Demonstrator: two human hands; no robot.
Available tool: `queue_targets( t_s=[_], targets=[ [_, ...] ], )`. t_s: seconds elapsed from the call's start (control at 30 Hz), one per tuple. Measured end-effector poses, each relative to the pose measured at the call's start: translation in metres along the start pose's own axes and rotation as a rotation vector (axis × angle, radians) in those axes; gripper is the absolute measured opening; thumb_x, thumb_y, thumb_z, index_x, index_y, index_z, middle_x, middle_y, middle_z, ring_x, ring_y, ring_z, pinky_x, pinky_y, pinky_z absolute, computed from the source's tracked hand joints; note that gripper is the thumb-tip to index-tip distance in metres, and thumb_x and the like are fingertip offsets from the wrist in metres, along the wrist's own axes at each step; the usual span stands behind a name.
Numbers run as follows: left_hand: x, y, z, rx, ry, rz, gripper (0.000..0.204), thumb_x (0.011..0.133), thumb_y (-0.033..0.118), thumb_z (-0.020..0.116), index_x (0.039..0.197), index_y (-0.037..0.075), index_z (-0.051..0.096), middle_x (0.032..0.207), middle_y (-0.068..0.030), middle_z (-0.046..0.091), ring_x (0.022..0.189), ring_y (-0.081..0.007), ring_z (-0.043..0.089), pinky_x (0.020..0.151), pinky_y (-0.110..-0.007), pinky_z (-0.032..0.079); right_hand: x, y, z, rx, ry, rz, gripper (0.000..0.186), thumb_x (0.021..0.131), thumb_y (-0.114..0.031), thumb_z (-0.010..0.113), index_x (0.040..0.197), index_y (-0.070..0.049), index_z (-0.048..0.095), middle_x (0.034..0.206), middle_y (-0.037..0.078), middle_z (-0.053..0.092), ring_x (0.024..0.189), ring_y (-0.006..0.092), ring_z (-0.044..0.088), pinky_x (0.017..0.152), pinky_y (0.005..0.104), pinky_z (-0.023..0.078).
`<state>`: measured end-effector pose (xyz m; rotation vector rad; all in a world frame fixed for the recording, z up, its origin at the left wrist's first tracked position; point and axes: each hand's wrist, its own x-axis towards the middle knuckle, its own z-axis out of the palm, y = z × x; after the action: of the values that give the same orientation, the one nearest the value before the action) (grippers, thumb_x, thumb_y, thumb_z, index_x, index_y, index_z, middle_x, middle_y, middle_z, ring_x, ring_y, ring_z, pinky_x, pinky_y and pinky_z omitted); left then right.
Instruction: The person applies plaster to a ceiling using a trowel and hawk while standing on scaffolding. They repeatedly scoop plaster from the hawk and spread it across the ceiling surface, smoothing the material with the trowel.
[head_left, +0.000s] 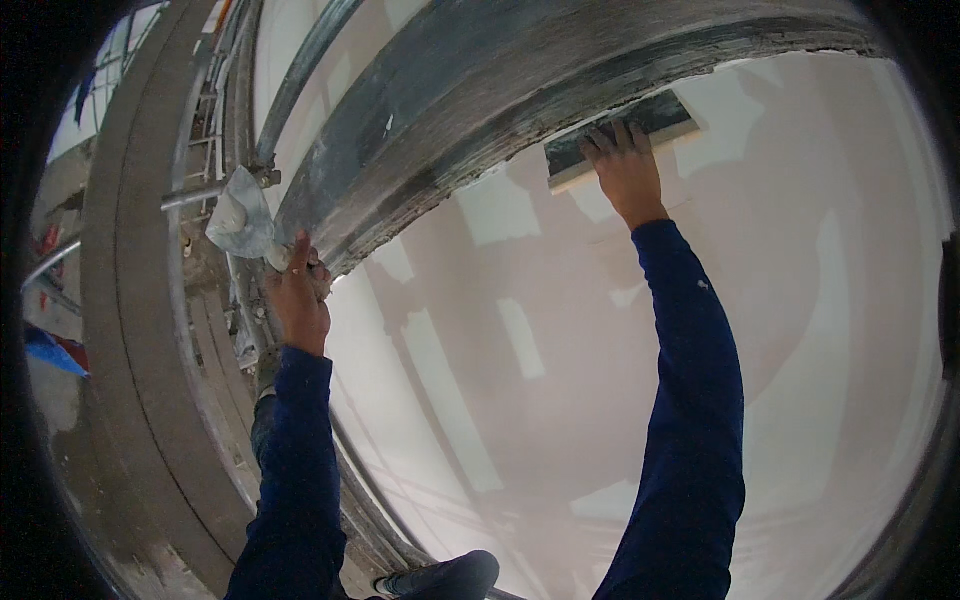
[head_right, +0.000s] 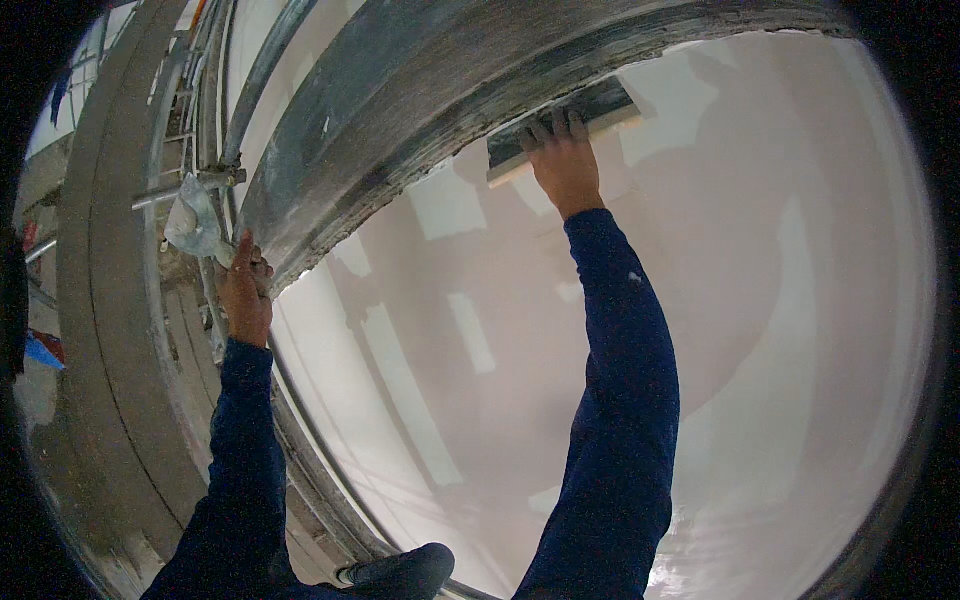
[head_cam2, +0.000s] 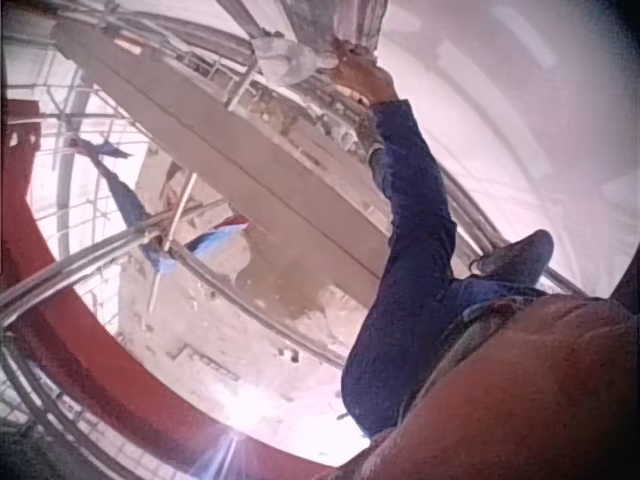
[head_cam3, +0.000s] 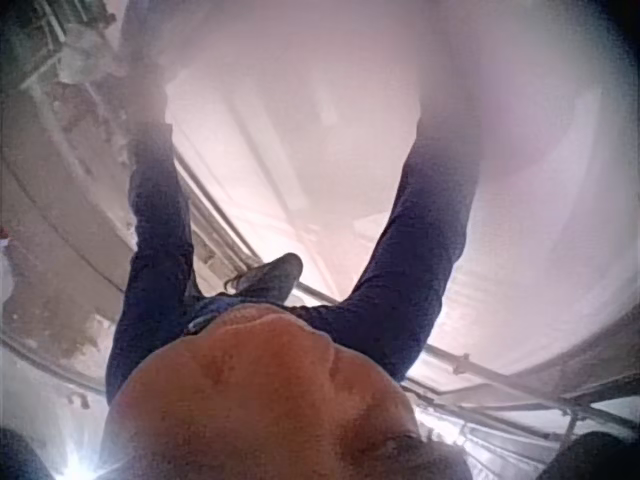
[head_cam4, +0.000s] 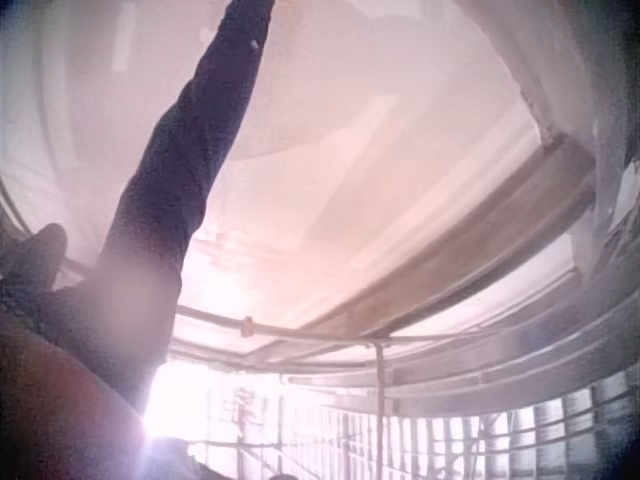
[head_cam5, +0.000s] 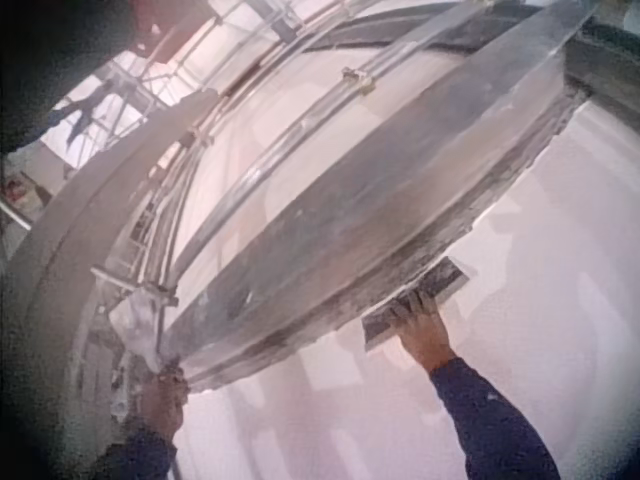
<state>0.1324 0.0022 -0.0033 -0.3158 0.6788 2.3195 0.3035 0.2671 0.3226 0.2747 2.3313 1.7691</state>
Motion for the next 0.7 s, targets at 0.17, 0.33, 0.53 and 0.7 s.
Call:
queue_targets(
  t_s=[0.17,0.33,0.53,0.7],
  targets=[
    [-0.015,-0.009,0.019,0.02,-0.04,-0.011,0.018,0.089,0.019,0.07,0.088,0.013,0.054,0.069,0.0029,0.051,0.051,-0.005,0.044,0.044,-0.022,0.037,0.011,-0.009,0.02,-0.086,-0.141,0.027,0.029,0.091,-0.023,0.052,0.116,-0.017,0.066,0.127,0.003,0.061,0.122,0.0304,0.053,0.106,0.0503,0.035],
    [-0.032,-0.023,0.025,0.101,-0.079,-0.091,0.021,0.089,0.019,0.07,0.084,0.014,0.05,0.067,0.004,0.05,0.048,-0.0042,0.042,0.042,-0.021,0.035,-0.001,-0.012,0.034,-0.029,-0.015,0.077,0.031,0.091,-0.024,0.054,0.119,-0.019,0.065,0.128,0.001,0.06,0.122,0.0296,0.052,0.107,0.0502,0.033],
    [-0.042,-0.038,0.028,0.176,-0.072,-0.061,0.022,0.089,0.018,0.07,0.083,0.013,0.05,0.067,0.0036,0.048,0.048,-0.0034,0.04,0.041,-0.019,0.033,-0.003,-0.014,0.032,-0.086,-0.007,0.107,0.036,0.09,-0.019,0.054,0.124,-0.025,0.063,0.131,-0.003,0.059,0.122,0.0243,0.052,0.105,0.049,0.036],
    [-0.051,-0.052,0.024,0.235,-0.096,-0.121,0.022,0.088,0.018,0.07,0.083,0.012,0.05,0.068,0.0032,0.048,0.05,-0.0045,0.04,0.042,-0.022,0.034,-0.021,-0.013,0.032,-0.077,0.053,0.108,0.028,0.087,-0.021,0.057,0.113,-0.019,0.068,0.124,-0.001,0.064,0.118,0.0261,0.055,0.102,0.0522,0.036]
  ],
)
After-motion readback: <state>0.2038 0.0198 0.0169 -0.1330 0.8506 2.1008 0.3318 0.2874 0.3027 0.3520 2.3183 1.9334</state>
